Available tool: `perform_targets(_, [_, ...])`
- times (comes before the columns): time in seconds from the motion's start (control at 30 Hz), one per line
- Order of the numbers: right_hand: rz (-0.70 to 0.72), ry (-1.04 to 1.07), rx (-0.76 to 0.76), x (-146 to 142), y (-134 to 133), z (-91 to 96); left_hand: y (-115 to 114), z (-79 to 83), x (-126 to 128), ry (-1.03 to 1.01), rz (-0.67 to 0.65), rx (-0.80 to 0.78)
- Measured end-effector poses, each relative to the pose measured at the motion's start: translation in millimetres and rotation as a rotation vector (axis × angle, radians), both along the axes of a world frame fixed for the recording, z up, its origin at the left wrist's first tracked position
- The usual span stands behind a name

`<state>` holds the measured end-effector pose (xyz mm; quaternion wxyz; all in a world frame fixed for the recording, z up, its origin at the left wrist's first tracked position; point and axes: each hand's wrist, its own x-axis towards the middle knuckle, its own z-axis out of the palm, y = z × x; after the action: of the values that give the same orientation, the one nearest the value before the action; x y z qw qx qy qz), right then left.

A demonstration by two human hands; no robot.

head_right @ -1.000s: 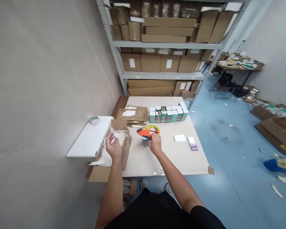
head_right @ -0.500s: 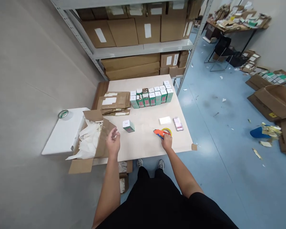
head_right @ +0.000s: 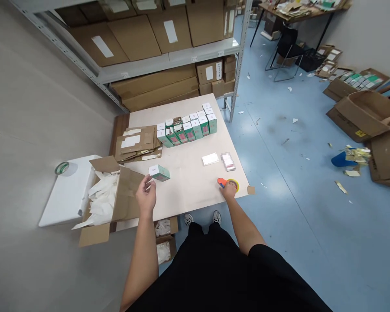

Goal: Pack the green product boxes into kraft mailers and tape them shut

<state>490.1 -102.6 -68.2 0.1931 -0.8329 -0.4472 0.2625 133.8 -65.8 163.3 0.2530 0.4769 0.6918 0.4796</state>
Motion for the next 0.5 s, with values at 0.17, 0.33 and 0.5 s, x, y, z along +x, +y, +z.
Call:
perform_targets(0.17, [0.017, 0.096, 0.323, -8, 25, 43.2, 12, 7.2, 25, 0.021, -0.091, 0.015])
perform_targets(0.33, [0.143, 0.219, 0.635, -31, 49, 104.7, 20, 22.0, 32, 0.074, -0.139, 0.069])
perform_targets(0.5, [0.256, 0.328, 0.689, -67, 67, 151.7, 20, 34.2, 25, 0.093, -0.133, 0.101])
